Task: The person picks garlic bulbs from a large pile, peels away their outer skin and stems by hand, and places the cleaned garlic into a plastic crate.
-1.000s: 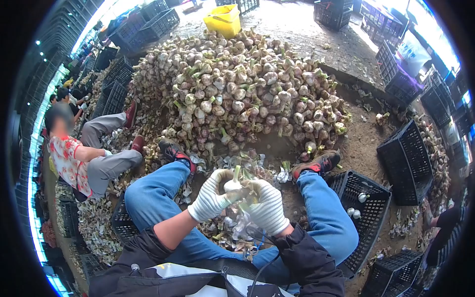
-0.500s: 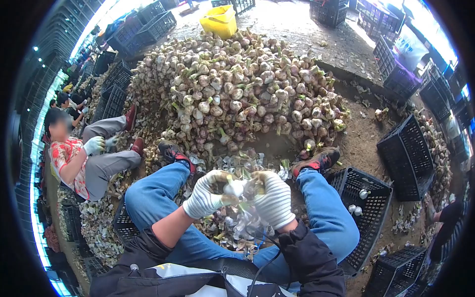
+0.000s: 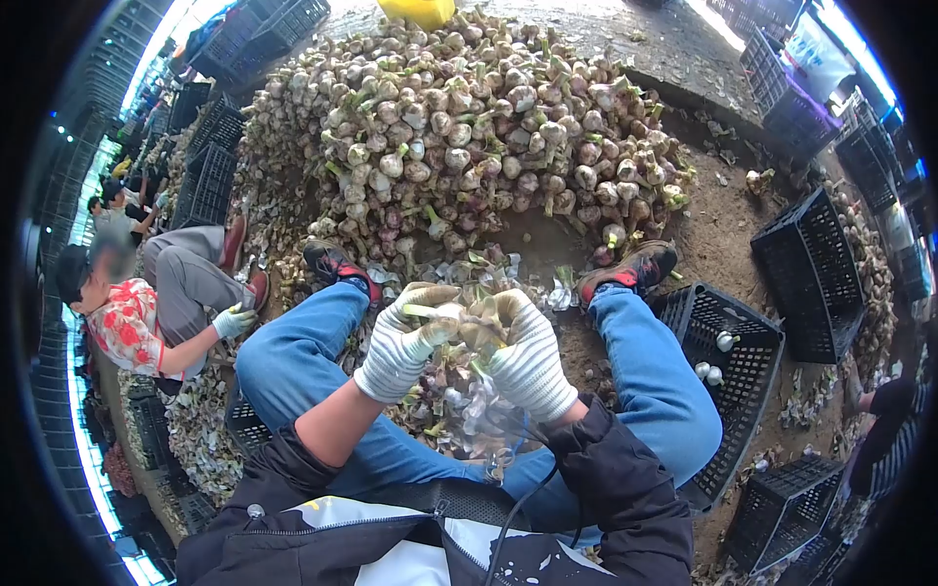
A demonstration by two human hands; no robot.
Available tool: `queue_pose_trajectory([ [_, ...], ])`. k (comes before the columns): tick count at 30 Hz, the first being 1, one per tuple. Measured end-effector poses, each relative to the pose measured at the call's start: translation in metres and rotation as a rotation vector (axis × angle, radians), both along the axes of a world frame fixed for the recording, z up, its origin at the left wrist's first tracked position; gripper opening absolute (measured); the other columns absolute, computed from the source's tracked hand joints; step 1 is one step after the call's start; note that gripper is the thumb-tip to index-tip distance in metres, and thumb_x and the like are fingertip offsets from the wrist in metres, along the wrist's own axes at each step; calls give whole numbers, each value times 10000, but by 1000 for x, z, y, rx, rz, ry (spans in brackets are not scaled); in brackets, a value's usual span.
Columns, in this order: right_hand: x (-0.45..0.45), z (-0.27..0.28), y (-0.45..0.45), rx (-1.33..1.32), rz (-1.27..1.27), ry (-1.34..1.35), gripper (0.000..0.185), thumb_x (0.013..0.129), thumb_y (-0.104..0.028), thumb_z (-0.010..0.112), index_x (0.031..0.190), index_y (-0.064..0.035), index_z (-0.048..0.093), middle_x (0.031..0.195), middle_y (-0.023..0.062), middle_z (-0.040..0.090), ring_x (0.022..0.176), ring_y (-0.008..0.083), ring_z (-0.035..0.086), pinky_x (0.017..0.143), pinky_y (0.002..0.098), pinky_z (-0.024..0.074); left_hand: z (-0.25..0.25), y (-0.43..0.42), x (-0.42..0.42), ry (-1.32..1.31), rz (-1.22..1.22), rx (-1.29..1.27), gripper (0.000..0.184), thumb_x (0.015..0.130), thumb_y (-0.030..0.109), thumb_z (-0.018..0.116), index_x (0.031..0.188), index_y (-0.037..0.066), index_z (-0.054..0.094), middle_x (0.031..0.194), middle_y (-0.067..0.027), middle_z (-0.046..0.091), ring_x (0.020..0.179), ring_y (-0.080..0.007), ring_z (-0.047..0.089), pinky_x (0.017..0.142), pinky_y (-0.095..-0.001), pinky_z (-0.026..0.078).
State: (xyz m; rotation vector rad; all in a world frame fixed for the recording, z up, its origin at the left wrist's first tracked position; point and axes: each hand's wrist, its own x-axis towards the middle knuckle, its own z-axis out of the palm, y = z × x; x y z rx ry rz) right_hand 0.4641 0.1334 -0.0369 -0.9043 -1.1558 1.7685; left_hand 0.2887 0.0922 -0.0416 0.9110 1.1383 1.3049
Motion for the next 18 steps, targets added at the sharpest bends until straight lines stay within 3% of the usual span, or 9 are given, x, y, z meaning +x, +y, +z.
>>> queue_pose_trajectory([
  [2,-1,-7,-1,-44,-31,115,148,918,-39,633,1014,-33,521,965,48,620,848,78,613,718,233,513,2,0,-1,-26,15,-5,310,863,50,744,1157,-3,659,1166,-92,651,1030,-152,636,880,-289,521],
  [5,1,-10,2,8,-132,53,164,926,-14,604,1046,-37,493,963,53,600,865,84,605,730,235,516,3,-2,-2,-121,-48,82,284,884,90,731,1139,-18,664,1100,-98,684,998,-166,656,870,-293,530],
  [8,0,-4,4,-44,-192,3,230,930,14,582,1134,-27,485,1021,51,579,890,86,591,769,231,509,7,-6,-12,-372,-60,-197,346,867,169,755,1149,3,640,1244,-180,625,1077,-214,635,925,-344,527],
  [9,-1,-2,4,-44,-203,26,248,932,21,573,1159,-24,482,1030,48,573,898,85,588,777,231,508,3,-5,-13,-473,-59,-143,334,895,192,721,1166,20,630,1276,-191,615,1181,-278,600,996,-398,507],
  [14,2,-15,5,59,-319,102,280,956,36,525,1228,-20,495,1005,0,551,879,51,553,764,222,497,6,7,-16,-847,-3,-57,279,996,218,548,1208,50,620,1324,-164,597,1302,-362,504,1131,-518,384],
  [15,0,-17,6,81,-461,-9,262,910,71,546,1156,-20,553,970,31,564,835,116,574,764,241,496,5,8,-17,-894,27,-53,281,1005,224,531,1210,54,621,1331,-161,593,1302,-366,503,1133,-526,379],
  [18,10,-29,14,682,-274,-603,276,831,61,611,1097,-11,598,986,104,594,843,239,605,802,322,517,3,10,-20,-972,74,-25,302,1020,261,501,1219,68,621,1341,-153,589,1303,-369,500,1135,-540,372],
])
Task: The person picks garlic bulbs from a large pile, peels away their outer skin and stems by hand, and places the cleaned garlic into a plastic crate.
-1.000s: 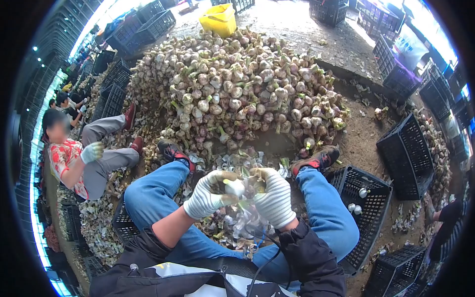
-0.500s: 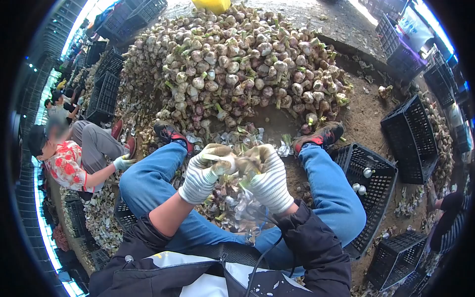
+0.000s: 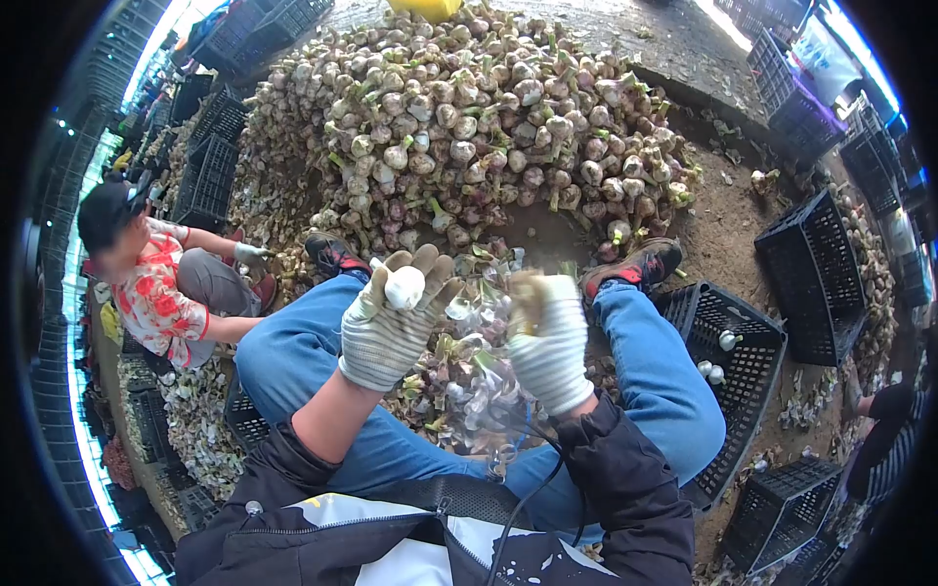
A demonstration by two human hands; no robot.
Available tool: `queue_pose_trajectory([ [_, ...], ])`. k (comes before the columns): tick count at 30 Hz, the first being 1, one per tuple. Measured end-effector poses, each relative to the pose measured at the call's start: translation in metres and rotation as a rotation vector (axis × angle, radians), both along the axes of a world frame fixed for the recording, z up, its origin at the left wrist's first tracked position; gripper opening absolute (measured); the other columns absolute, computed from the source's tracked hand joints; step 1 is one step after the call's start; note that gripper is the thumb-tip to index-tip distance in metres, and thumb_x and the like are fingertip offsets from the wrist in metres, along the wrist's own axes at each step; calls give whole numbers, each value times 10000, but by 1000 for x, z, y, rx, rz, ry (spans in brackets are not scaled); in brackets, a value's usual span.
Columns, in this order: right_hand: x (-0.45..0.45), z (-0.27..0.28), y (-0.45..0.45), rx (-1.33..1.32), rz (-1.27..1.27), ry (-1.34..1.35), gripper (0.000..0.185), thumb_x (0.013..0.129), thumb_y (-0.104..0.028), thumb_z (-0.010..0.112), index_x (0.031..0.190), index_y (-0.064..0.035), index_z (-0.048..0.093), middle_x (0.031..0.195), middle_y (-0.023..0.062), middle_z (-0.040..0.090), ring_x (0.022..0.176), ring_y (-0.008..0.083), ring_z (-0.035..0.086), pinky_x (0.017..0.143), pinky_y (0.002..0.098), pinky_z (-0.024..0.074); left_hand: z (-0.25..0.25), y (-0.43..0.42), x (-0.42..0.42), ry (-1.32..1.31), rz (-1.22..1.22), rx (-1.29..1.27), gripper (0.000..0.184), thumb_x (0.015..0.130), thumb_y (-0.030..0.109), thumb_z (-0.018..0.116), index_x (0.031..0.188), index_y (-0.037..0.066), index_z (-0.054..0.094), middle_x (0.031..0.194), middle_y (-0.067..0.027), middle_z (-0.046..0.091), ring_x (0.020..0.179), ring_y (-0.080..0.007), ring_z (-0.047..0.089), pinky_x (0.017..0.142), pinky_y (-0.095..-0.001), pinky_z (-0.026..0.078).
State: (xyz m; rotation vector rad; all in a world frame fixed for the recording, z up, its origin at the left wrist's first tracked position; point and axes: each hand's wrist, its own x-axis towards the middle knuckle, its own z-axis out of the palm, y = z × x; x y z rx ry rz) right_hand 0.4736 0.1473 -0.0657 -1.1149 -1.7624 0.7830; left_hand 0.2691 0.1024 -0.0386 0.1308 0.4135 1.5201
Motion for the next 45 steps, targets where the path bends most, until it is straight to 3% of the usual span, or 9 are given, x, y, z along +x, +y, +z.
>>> queue_pose_trajectory([
  [2,-5,4,-6,-48,197,-362,387,775,-72,725,1142,-18,616,1102,189,602,943,347,615,868,457,501,-1,0,-1,4,17,-2,309,1018,274,508,1221,71,621,1337,-159,589,1298,-366,506,1132,-540,377],
  [4,-11,16,-13,45,210,-397,463,741,-37,736,1183,-25,599,1166,172,573,1004,286,609,879,376,506,0,-2,0,39,48,-58,306,1016,281,512,1216,76,619,1312,-157,604,1278,-355,526,1121,-526,397],
  [10,-14,45,-16,-729,510,317,336,888,-145,698,1157,34,603,1011,114,650,875,166,615,791,302,504,-4,-8,15,346,37,-102,347,979,335,595,1171,46,596,1166,-152,660,1091,-277,640,981,-416,519],
  [14,-7,41,-17,-958,564,482,255,939,-198,637,1088,8,650,922,12,660,853,73,581,773,249,479,-2,-15,33,466,50,-208,317,959,319,637,1115,44,619,1050,-118,687,950,-208,673,845,-337,562],
  [18,-4,23,-14,-950,531,604,470,967,-434,593,1009,25,684,892,42,693,782,86,608,708,251,493,0,-16,42,492,39,-217,296,946,315,662,1071,49,630,985,-82,690,890,-168,672,803,-315,564],
  [26,-6,26,-18,-991,533,516,362,951,-300,648,1070,39,691,886,-6,663,826,49,542,734,238,453,6,-24,46,550,59,-320,302,944,307,679,1075,41,623,954,-42,657,864,-125,634,781,-278,534],
  [30,-3,31,-17,-944,535,362,310,937,-227,651,1060,56,685,886,6,658,820,71,555,734,252,464,8,-33,45,603,66,-268,109,956,190,664,956,84,643,846,-11,638,742,-90,609,647,-241,522],
  [40,-2,29,-37,-787,826,245,233,954,-244,613,970,-14,652,911,19,646,839,99,562,770,259,461,2,-79,54,656,236,-161,152,975,217,640,957,66,656,808,21,605,711,-56,567,649,-241,491],
  [45,-14,29,-41,-747,851,-36,318,826,71,511,1094,3,670,932,81,686,871,142,623,842,294,501,62,-140,11,691,547,-16,196,933,82,665,1116,16,649,1048,-117,692,897,-177,678,745,-271,565],
])
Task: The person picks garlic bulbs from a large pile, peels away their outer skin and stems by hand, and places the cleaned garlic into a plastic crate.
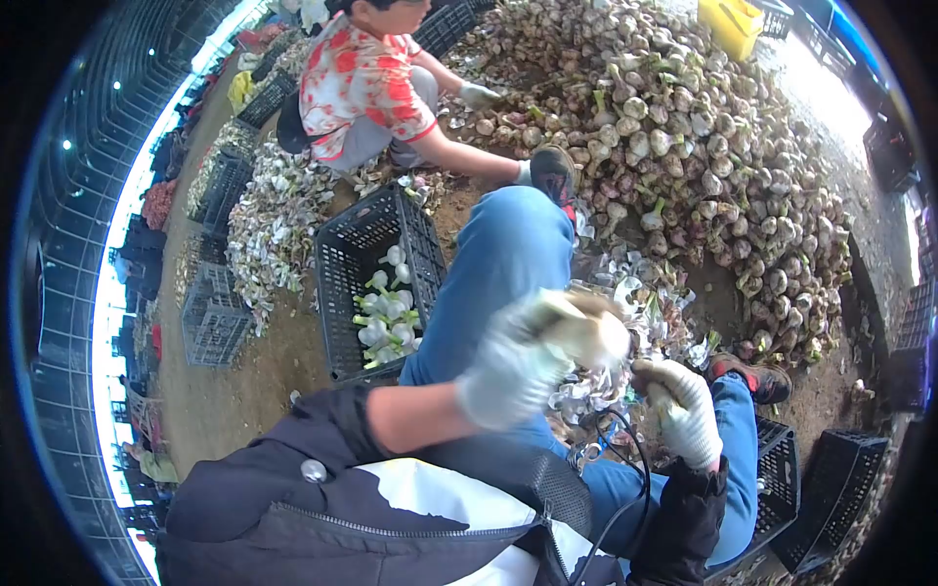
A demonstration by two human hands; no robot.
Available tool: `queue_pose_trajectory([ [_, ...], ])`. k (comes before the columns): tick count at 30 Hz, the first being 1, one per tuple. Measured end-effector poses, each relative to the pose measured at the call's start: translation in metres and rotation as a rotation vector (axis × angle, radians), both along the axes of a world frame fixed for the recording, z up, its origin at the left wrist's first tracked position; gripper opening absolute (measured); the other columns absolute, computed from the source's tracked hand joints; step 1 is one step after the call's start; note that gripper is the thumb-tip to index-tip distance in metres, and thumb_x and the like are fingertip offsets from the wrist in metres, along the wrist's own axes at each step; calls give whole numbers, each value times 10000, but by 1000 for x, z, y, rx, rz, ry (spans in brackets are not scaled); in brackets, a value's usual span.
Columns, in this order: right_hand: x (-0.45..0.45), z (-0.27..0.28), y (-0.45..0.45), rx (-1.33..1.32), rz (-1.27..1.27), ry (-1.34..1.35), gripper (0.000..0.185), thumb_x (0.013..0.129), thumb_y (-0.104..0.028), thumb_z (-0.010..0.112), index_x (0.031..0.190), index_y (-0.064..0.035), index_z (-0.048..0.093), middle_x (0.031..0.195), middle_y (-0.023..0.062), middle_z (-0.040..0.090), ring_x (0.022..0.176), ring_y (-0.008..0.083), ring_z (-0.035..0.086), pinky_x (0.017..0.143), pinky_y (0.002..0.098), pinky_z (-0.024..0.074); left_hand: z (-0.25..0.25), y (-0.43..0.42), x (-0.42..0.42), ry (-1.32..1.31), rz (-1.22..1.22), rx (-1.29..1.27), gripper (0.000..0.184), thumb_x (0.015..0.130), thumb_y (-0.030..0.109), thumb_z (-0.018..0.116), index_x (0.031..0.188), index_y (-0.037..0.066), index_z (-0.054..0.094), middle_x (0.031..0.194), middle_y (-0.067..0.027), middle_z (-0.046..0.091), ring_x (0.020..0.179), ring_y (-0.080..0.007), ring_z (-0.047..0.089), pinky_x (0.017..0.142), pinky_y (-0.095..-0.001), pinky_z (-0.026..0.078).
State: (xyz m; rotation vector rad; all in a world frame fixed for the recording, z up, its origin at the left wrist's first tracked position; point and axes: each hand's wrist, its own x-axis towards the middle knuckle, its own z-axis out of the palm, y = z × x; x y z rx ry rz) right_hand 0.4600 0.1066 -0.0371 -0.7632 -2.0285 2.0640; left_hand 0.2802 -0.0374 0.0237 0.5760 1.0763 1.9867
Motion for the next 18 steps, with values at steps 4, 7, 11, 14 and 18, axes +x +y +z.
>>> queue_pose_trajectory([
  [4,11,-30,9,512,19,38,397,787,167,441,1031,-20,691,863,83,673,781,183,608,748,304,486,36,-85,-88,596,463,-120,219,967,162,608,1132,20,634,1153,-124,665,929,-175,663,748,-314,569],
  [7,14,-38,17,508,-26,11,427,767,169,418,1042,-13,690,902,103,696,824,189,639,769,302,502,13,-157,-164,597,577,-440,182,955,72,594,1119,28,660,929,-24,665,759,-85,587,639,-240,502],
  [11,11,-39,20,564,-21,4,339,782,95,512,1050,-6,692,961,143,714,891,251,681,818,337,522,-137,-281,-279,363,521,-1080,188,853,81,683,1037,46,702,924,-19,672,811,-131,591,752,-293,506],
  [14,15,-62,30,564,-11,-155,261,818,-1,586,1053,-19,697,988,165,713,950,295,679,856,357,516,-192,-291,-333,510,618,-1197,163,851,139,694,997,68,714,935,-34,687,834,-155,618,757,-305,506],
  [18,24,-100,46,538,6,-432,248,846,-83,569,1049,-55,709,979,179,712,954,330,672,862,374,515,-73,-142,-310,351,631,-426,168,951,106,582,1084,52,671,1084,-74,679,943,-165,649,797,-275,543],
])
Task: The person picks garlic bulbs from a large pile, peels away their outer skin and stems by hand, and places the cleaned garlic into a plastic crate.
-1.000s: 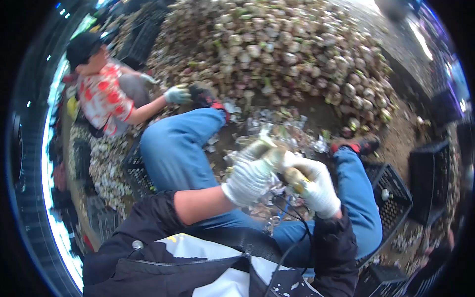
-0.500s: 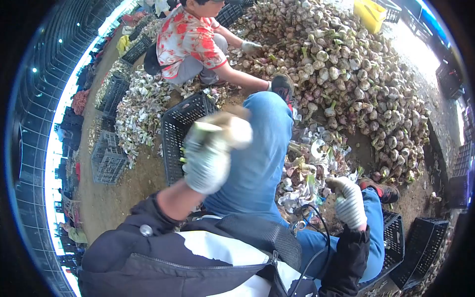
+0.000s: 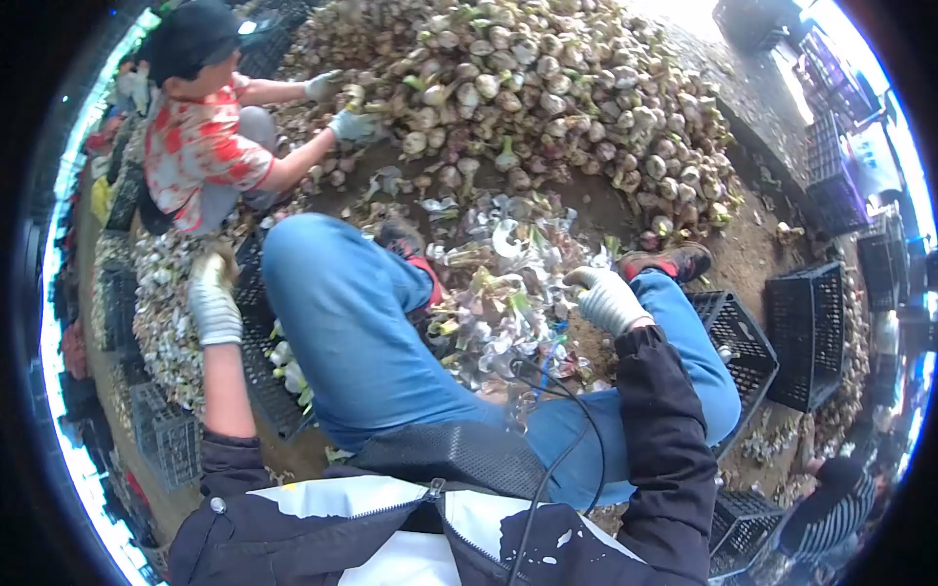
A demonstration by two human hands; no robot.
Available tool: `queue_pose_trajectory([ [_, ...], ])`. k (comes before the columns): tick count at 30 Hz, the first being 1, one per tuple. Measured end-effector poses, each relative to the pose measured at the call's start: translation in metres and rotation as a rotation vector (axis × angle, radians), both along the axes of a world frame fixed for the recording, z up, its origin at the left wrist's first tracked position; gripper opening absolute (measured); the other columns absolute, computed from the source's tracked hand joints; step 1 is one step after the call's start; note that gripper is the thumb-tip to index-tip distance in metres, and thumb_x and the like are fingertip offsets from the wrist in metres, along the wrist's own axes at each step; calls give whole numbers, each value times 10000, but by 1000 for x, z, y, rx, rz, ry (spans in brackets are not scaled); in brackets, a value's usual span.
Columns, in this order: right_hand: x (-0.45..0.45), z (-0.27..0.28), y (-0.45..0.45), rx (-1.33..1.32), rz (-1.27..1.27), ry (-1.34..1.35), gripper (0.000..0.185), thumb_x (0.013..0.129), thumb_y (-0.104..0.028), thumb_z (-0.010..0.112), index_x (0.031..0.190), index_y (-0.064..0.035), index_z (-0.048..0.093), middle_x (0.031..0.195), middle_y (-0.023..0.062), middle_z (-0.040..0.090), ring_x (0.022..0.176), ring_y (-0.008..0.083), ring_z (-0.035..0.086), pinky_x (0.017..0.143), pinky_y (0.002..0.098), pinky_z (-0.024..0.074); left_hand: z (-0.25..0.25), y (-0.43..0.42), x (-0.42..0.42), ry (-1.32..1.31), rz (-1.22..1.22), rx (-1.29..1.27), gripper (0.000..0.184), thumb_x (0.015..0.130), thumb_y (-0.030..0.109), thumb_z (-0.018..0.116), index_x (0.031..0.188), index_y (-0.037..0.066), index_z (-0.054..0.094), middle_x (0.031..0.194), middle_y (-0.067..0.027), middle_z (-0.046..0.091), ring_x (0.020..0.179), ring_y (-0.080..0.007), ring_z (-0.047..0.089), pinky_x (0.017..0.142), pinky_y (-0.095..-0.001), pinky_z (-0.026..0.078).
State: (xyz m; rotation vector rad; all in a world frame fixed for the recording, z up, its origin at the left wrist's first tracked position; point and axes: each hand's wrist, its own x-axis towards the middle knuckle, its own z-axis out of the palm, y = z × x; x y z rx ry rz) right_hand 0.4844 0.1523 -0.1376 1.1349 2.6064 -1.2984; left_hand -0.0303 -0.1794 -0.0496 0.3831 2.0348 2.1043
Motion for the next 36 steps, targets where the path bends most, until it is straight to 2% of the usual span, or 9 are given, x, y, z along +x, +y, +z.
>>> queue_pose_trajectory([
  [5,-1,-86,54,6,-48,-153,254,837,-177,576,1007,-47,712,963,189,704,934,364,665,843,399,515,119,183,126,217,-613,372,250,975,11,510,1190,-58,616,1202,-200,659,1109,-253,644,1048,-361,474],
  [9,-5,-136,91,-67,-90,-340,285,841,-228,573,1016,-47,708,944,198,700,940,376,659,849,417,514,100,249,172,523,-1132,-134,380,780,73,748,1140,2,645,1144,-161,667,1051,-314,630,949,-410,469],
  [13,-5,-194,102,-144,18,-470,263,849,-252,601,992,-56,704,951,204,700,951,380,660,858,420,514,39,254,180,557,-1772,-789,455,843,289,690,1210,34,601,1210,-202,599,1115,-373,585,941,-455,471],
  [18,-29,-222,115,-29,-113,-443,276,883,-260,558,1055,-81,679,1017,196,696,1022,371,636,1128,530,287,-28,280,174,375,-2021,-1284,559,875,411,638,1302,63,547,1293,-196,558,1162,-380,560,970,-466,465],
  [21,-38,-221,120,-95,-144,-460,277,869,-267,569,1054,-91,678,1023,180,701,1024,363,641,1090,526,338,-81,323,202,360,-2161,-1601,574,892,444,605,1320,65,553,1289,-207,569,1153,-372,578,954,-466,478],
  [25,-33,-227,138,-229,-79,-471,329,884,-297,555,1104,-81,670,1055,180,696,1041,361,643,1019,548,377,-197,275,267,323,-3160,-1402,625,909,502,504,1351,64,556,1352,-192,570,1146,-375,607,971,-479,467],
  [32,-31,-217,160,-402,45,-492,316,862,-217,558,1110,-61,673,1038,205,693,1009,398,644,869,443,512,-276,116,312,-1145,-2601,-943,450,988,394,482,1276,78,622,1259,-145,626,1138,-287,579,1005,-413,411],
  [35,-34,-227,178,-502,106,-479,345,819,-185,565,1119,-54,673,1028,203,697,982,392,659,842,435,528,-264,121,310,-1288,-2143,-1198,368,995,291,480,1251,69,623,1255,-144,624,1151,-274,569,1026,-405,399],
  [36,-37,-228,182,-522,146,-510,347,823,-200,569,1122,-56,672,1034,201,697,988,389,658,847,434,527,-269,130,307,-1243,-2367,-1031,372,992,297,488,1243,60,625,1231,-149,630,1123,-289,590,1021,-393,410],
])
